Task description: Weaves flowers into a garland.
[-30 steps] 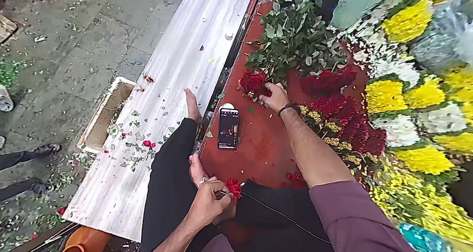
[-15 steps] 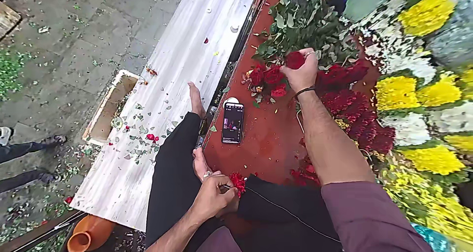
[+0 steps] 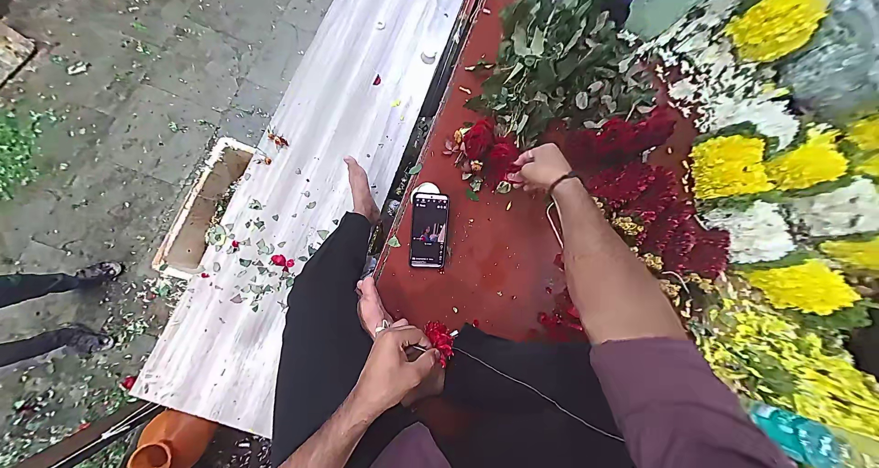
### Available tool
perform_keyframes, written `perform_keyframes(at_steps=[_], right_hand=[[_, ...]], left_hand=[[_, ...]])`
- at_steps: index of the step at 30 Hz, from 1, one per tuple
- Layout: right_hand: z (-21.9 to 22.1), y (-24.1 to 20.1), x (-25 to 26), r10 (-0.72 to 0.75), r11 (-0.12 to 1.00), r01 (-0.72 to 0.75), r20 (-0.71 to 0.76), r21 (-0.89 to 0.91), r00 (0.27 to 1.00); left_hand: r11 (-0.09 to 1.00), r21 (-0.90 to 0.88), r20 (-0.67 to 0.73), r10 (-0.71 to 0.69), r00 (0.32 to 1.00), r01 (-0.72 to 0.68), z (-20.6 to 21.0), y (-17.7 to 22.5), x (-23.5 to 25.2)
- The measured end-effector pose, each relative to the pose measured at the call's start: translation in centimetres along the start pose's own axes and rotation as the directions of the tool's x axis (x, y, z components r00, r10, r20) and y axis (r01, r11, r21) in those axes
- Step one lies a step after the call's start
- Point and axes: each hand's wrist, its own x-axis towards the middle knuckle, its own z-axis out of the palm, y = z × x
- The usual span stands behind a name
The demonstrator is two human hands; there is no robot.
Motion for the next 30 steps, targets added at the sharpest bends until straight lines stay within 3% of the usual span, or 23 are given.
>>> perform_keyframes(at_steps=[4, 7, 10, 13, 18, 22, 30], right_hand=[[-1.7, 0.1, -5.4, -0.050, 0.882, 0.109, -0.138, 0.458, 0.989], [-0.7, 2.3, -10.4, -0.169, 0.580, 0.158, -0.072, 0.799, 0.983], [1.6, 4.4, -16.7, -0.259, 0.299, 0.090, -0.010, 0.950, 0.966], [4.1, 5.6, -23.5, -0.310, 0.175, 0.057, 0.000, 0.983, 0.951], [8.3, 6.9, -31.7, -0.335, 0.104, 0.004, 0.032, 0.995, 0.942], [11.4, 7.2, -35.0, -0.375, 0.158, 0.029, 0.033, 0.987, 0.926], [13.3, 6.5, -36.0, -0.276, 0.264, 0.118, -0.042, 0.957, 0.960]], left_hand=[[1.000, -0.013, -0.016, -0.008, 1.000, 0.008, 0.1, 0.3, 0.0], [0.996, -0.072, 0.004, -0.050, 0.999, 0.050, 0.1, 0.9, 0.1], [0.977, -0.186, 0.027, -0.100, 0.995, 0.104, 0.5, 1.6, -0.2], [0.923, -0.354, 0.028, -0.150, 0.988, 0.150, 1.4, 3.1, -0.8], [0.832, -0.547, -0.095, -0.172, 0.980, 0.093, 3.6, 6.5, -1.3], [0.807, -0.590, -0.203, -0.169, 0.964, 0.017, 5.9, 7.1, -1.1], [0.886, -0.464, -0.271, -0.158, 0.950, 0.016, 7.0, 5.9, -1.5]])
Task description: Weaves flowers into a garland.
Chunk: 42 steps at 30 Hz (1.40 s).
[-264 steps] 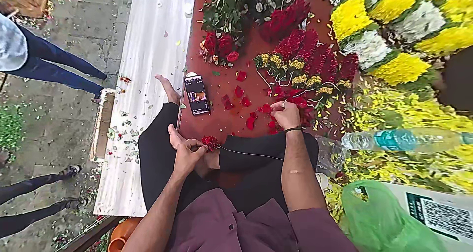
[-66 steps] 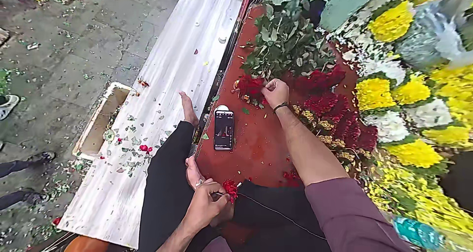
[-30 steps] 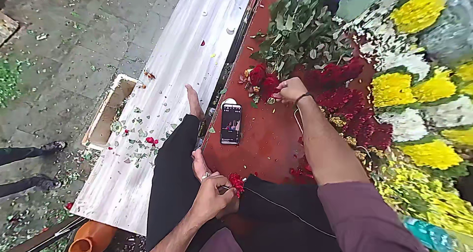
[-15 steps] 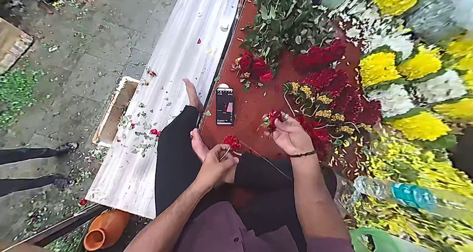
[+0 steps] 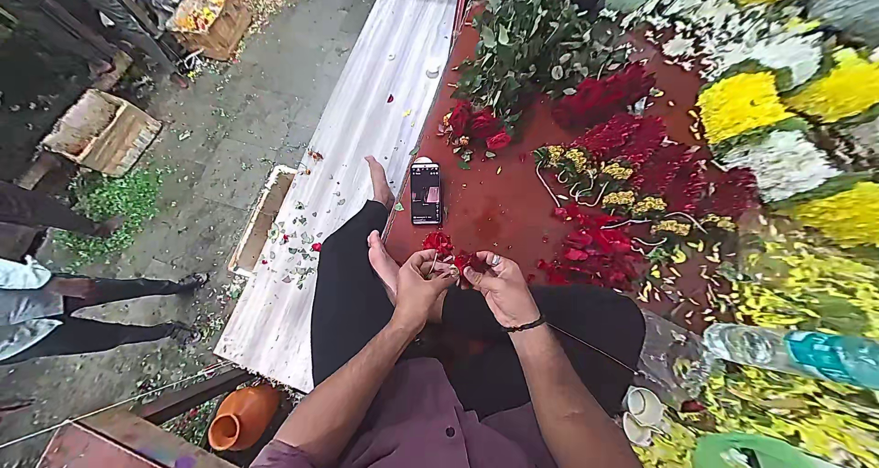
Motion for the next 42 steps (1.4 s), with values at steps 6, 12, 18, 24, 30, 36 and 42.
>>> perform_keyframes(at_steps=[6, 12, 18, 24, 30, 36, 42], right_hand=[[-0.8, 0.0, 0.3, 0.133, 0.987, -0.143, 0.119, 0.075, 0.984], [-1.1, 0.5, 0.5, 0.197, 0.939, -0.246, 0.213, 0.240, 0.957], [-2.7, 0.5, 1.1, 0.160, 0.950, -0.257, 0.434, 0.175, 0.887], [0.3, 1.0, 0.0, -0.082, 0.981, 0.086, 0.032, -0.175, 0.996], [2.3, 2.0, -0.6, -0.518, 0.624, 0.362, -0.018, -0.693, 0.855], [-3.2, -2.9, 2.7, -0.271, 0.824, 0.212, -0.038, -0.526, 0.962], [-9.1, -2.8, 11.6, -0.089, 0.723, -0.042, -0.153, -0.690, 0.984]], left_hand=[[0.998, -0.026, 0.083, -0.047, 0.995, 0.049, -0.9, 0.3, 0.0], [0.994, 0.011, 0.177, -0.112, 0.978, 0.112, -1.4, 1.0, 0.7], [0.983, -0.025, 0.251, -0.169, 0.953, 0.181, -1.5, 0.9, 1.1], [0.984, -0.099, 0.049, -0.145, 0.988, 0.150, -0.6, -0.1, 1.0], [0.992, -0.103, -0.058, -0.084, 0.995, 0.078, -0.2, -0.5, 1.1], [0.993, -0.062, -0.060, -0.102, 0.993, 0.098, -1.3, -0.2, 1.3], [0.996, -0.034, -0.028, -0.088, 0.996, 0.087, -1.6, -0.1, 1.2]])
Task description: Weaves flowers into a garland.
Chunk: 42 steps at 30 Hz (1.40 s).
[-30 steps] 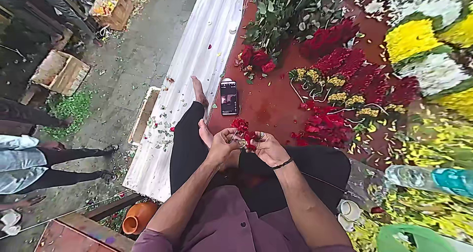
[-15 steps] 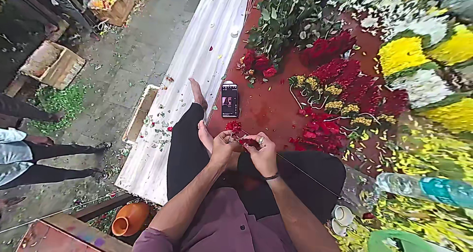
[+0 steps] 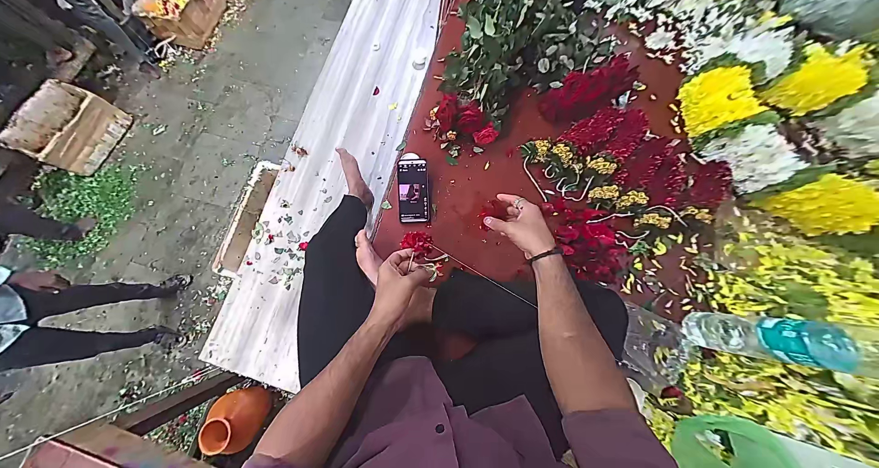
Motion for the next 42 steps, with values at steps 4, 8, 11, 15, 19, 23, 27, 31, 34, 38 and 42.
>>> perform_keyframes(at_steps=[4, 8, 11, 15, 19, 23, 27, 31, 34, 38, 42], right_hand=[[-1.6, 0.6, -0.3, -0.043, 0.998, 0.033, -0.219, -0.051, 0.975], [-2.6, -1.1, -4.3, -0.144, 0.986, 0.159, -0.209, 0.056, 0.967], [0.2, -4.4, -9.4, -0.257, 0.966, 0.250, 0.176, 0.064, 0.950], [5.7, -4.4, -13.4, -0.352, 0.934, 0.355, 0.283, 0.042, 0.892], [1.0, -6.1, -12.2, -0.050, 0.897, 0.238, 0.449, -0.372, 0.892], [-1.1, -11.0, -10.9, -0.300, 0.902, 0.371, 0.299, -0.221, 0.906], [-1.4, -15.9, -10.2, -0.480, 0.875, 0.481, -0.033, 0.056, 0.877], [1.3, -8.5, -10.4, -0.230, 0.967, 0.251, 0.261, -0.049, 0.938], [4.4, -1.8, -11.6, -0.036, 0.999, 0.024, 0.514, 0.031, 0.857], [4.4, 0.2, -12.4, -0.091, 0.989, 0.037, 0.398, 0.141, 0.913], [1.8, -1.3, -12.0, -0.204, 0.958, 0.110, 0.357, 0.264, 0.912]], left_hand=[[1.000, 0.022, -0.005, -0.012, 1.000, 0.012, -0.7, 0.6, -0.8], [0.998, 0.039, 0.010, -0.042, 0.999, 0.042, -0.8, 0.5, -1.0], [0.996, 0.043, 0.036, -0.076, 0.996, 0.074, 0.0, 0.4, -1.3], [0.996, 0.039, 0.071, -0.085, 0.994, 0.082, 0.5, 0.3, -1.2], [0.990, 0.123, 0.055, -0.072, 0.996, 0.065, -0.7, 0.0, -1.1], [0.965, 0.261, 0.037, -0.008, 0.999, -0.002, -1.4, -0.9, -0.2], [0.928, 0.368, 0.000, 0.067, 0.998, -0.063, -1.6, -0.9, -0.3], [0.883, 0.465, -0.001, 0.082, 0.997, -0.072, -1.7, 0.4, -0.1], [0.827, 0.561, 0.006, 0.035, 0.999, -0.032, -2.2, 0.8, 0.3], [0.667, 0.744, 0.009, 0.044, 0.999, -0.036, -3.0, 1.5, 1.0], [0.294, 0.955, 0.053, -0.016, 0.998, -0.046, -2.3, 3.7, 1.2]])
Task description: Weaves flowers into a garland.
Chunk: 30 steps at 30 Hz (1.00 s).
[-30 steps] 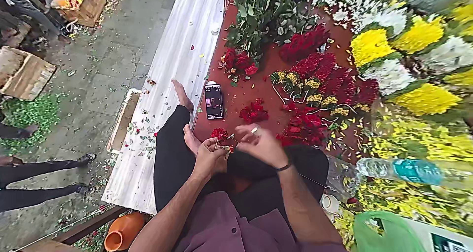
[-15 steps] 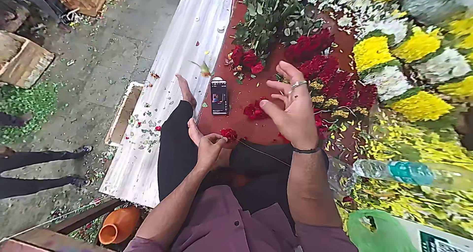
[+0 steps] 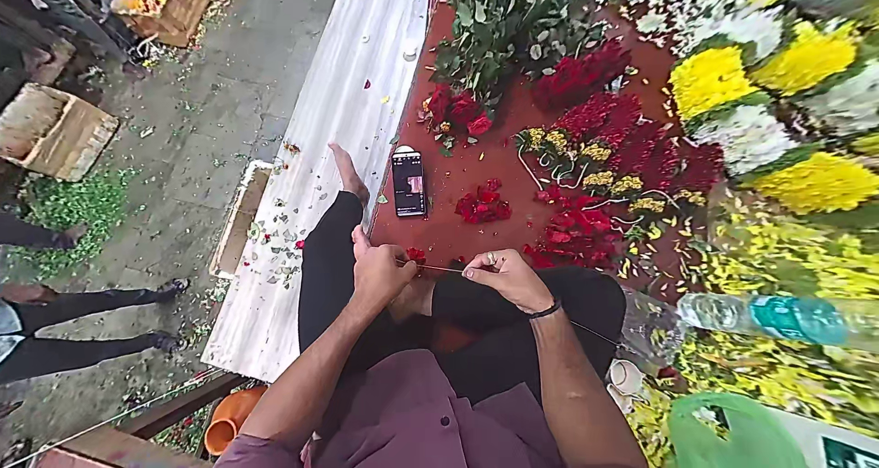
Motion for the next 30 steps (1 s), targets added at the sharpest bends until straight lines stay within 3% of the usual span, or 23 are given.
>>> perform_keyframes(at_steps=[4, 7, 11, 14, 19, 21, 24, 30], right_hand=[[0.1, 0.1, -0.4, -0.022, 1.000, 0.023, 0.135, 0.000, 0.991], [-1.2, -0.7, 0.0, 0.050, 0.998, -0.045, 0.130, -0.043, 0.990], [-5.4, 0.9, 5.3, 0.166, 0.903, -0.235, -0.211, -0.359, 0.963], [-8.3, 3.6, 11.1, 0.127, 0.786, -0.388, -0.489, -0.481, 0.863], [-8.5, 7.3, 17.0, 0.187, 0.659, -0.553, -0.601, -0.509, 0.777], [-8.5, 8.8, 17.7, 0.153, 0.707, -0.524, -0.620, -0.476, 0.770], [-9.3, 9.4, 17.6, 0.091, 0.870, -0.364, -0.618, -0.331, 0.781], [-9.6, 5.9, 15.0, 0.262, 0.960, -0.271, -0.578, 0.073, 0.773]], left_hand=[[0.970, 0.200, -0.048, 0.152, 0.987, -0.140, -0.2, 1.0, -0.4], [0.979, 0.135, 0.016, 0.152, 0.988, -0.153, -0.4, 0.9, 0.1], [0.986, -0.089, 0.092, 0.149, 0.984, -0.141, -0.2, 0.2, 0.5], [0.949, -0.249, 0.001, 0.198, 0.980, -0.192, 1.6, -1.0, 0.5], [0.906, -0.347, -0.131, 0.209, 0.969, -0.242, 4.4, -2.8, 0.7], [0.903, -0.345, -0.138, 0.222, 0.965, -0.257, 4.2, -2.8, 1.3], [0.897, -0.354, -0.137, 0.231, 0.963, -0.265, 4.4, -3.0, 1.9], [0.881, -0.384, -0.099, 0.259, 0.961, -0.277, 5.2, -3.1, 2.4]])
